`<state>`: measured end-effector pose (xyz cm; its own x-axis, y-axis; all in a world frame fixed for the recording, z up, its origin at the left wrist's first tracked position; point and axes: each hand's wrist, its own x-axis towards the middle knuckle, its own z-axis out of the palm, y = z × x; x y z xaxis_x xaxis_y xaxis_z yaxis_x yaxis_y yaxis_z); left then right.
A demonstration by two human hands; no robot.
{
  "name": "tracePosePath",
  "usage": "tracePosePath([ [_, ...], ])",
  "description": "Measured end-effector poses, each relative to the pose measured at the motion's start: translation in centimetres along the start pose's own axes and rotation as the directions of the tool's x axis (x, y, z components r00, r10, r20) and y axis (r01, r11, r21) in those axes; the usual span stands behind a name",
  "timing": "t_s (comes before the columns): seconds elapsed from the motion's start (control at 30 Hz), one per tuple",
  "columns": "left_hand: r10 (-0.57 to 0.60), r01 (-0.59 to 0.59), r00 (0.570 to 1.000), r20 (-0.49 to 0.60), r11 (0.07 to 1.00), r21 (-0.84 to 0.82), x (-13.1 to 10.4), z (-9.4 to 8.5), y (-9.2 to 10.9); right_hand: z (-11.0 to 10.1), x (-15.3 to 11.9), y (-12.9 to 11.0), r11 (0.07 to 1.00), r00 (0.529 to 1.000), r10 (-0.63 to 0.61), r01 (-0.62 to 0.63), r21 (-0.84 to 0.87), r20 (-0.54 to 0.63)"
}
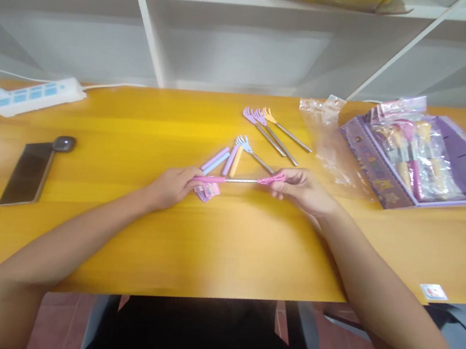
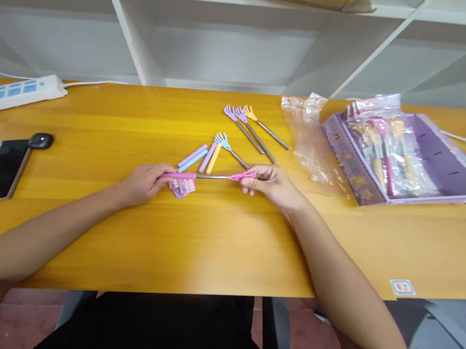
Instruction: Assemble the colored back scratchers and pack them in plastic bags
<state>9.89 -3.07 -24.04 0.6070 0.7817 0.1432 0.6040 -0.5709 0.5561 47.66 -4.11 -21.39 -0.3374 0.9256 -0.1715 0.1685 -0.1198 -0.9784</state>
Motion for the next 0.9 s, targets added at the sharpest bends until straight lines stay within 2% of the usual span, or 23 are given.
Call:
tracePosePath([
  [0.43,-0.007,0.007,1.000,0.026,1.000,-0.003,-0.1,-0.2,0.3,0.7,0.3,0.3,0.999,0.998,-0.021,0.019,0.028,0.056],
  [0.9,0.013,-0.014,1.000,0.005,1.000,0.021,0.0,-0.2,0.5,1.3,0.3,0.1,0.999,0.999,-0.002,0.001,0.038,0.046],
])
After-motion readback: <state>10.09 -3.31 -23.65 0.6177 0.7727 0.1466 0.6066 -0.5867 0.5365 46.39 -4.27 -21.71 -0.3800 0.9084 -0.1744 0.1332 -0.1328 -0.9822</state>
